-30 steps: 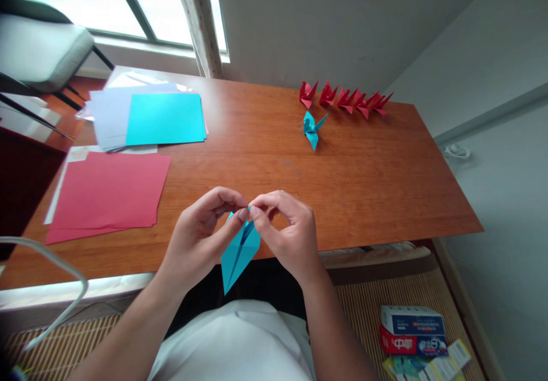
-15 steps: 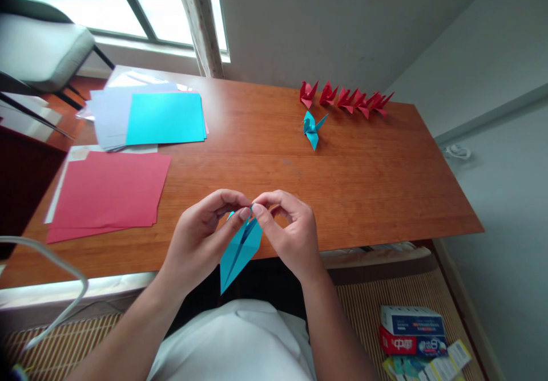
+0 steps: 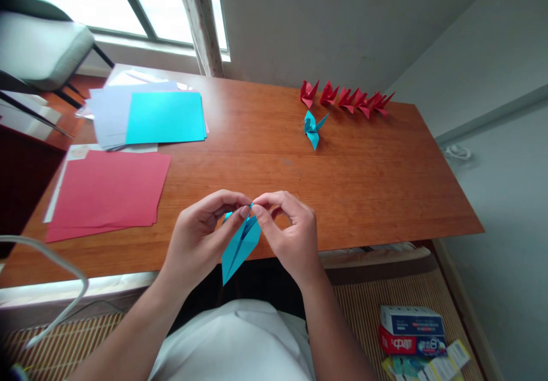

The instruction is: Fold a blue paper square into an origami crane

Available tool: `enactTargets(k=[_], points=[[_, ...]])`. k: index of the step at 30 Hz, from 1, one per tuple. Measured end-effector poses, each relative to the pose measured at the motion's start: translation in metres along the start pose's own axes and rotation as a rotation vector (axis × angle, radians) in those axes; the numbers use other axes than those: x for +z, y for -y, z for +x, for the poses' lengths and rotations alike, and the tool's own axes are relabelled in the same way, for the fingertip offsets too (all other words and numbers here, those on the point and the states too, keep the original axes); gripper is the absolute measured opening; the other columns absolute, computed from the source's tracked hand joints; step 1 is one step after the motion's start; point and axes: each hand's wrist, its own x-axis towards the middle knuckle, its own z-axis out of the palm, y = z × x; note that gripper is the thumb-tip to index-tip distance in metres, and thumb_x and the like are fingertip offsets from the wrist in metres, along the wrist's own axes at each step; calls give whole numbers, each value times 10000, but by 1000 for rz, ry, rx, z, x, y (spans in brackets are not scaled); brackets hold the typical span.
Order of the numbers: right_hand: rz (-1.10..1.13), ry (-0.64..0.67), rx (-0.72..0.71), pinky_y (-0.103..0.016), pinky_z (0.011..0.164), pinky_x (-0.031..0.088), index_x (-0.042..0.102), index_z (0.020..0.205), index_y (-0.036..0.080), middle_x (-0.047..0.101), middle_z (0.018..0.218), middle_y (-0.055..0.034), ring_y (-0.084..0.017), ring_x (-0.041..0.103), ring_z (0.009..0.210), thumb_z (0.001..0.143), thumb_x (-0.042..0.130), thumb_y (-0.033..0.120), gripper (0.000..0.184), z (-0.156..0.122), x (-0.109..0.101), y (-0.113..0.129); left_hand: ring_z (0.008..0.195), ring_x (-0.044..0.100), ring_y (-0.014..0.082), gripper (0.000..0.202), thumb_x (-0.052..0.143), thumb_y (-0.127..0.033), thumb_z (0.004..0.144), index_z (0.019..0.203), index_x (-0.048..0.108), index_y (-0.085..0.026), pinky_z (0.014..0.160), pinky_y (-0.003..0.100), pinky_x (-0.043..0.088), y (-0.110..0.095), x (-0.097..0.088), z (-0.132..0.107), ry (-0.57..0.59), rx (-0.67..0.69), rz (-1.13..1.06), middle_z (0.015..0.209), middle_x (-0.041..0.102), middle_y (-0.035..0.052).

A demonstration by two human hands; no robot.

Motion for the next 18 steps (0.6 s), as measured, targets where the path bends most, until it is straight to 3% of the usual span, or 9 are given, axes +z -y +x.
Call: enactTargets(k=[18], points=[[-8,-45,45,-301,681,572,761,870,254,755,841,-16,-177,701,742,875,717,330,87,-3,3,2,821,703,193,81,693,-266,894,890,718,-189,722,289,559,-1,1,-1,-15,8,-22,879,747,61]])
